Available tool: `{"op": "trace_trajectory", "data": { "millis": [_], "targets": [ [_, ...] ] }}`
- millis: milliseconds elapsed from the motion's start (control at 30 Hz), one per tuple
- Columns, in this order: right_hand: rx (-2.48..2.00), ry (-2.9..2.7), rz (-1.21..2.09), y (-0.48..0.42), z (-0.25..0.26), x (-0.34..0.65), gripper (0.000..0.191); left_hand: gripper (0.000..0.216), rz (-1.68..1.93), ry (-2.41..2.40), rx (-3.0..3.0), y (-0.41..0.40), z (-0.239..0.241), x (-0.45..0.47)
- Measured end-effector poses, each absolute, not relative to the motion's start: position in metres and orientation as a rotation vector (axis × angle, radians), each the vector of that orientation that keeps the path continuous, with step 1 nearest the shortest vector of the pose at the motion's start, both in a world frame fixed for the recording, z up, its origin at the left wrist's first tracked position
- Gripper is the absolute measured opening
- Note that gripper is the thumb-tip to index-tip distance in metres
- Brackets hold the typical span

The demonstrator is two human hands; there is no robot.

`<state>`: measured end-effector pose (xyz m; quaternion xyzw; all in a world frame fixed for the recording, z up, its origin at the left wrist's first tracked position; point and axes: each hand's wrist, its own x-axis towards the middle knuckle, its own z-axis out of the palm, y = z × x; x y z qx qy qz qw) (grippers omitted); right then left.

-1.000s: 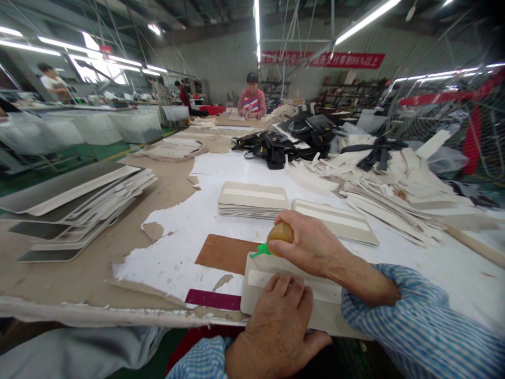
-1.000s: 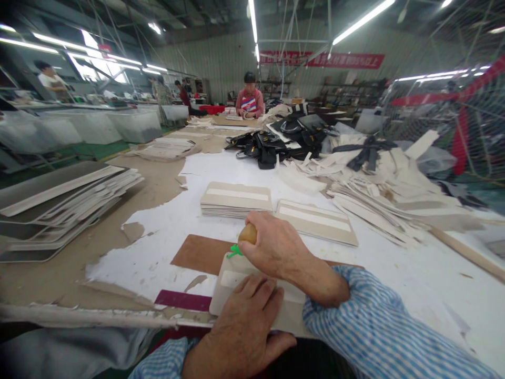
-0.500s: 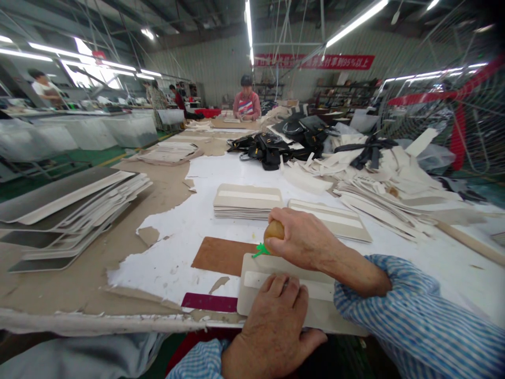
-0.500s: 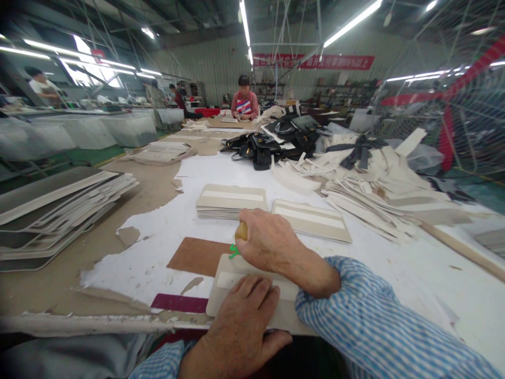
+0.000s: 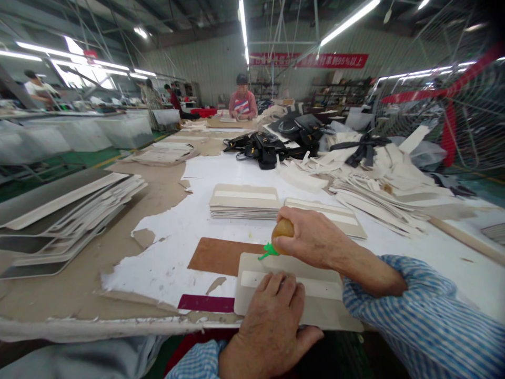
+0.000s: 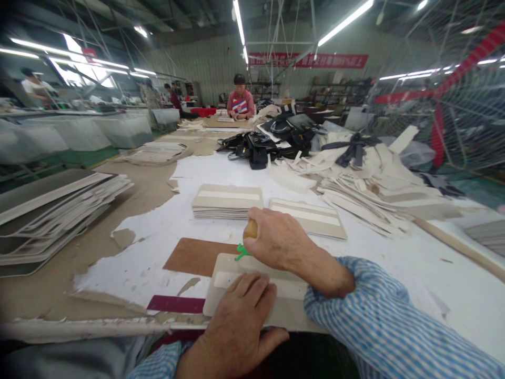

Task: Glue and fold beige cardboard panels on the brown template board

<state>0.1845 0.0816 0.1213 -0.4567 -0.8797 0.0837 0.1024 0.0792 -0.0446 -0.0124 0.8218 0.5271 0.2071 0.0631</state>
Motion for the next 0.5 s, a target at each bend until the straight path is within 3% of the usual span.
{"op": "trace_trajectory", "data": {
  "millis": [500],
  "targets": [
    [-1.463, -2.522, 0.224, 0.089, 0.117, 0.221, 0.019, 0.065, 0.671, 1.608, 2.507, -0.044, -0.016, 0.079]
  ]
}}
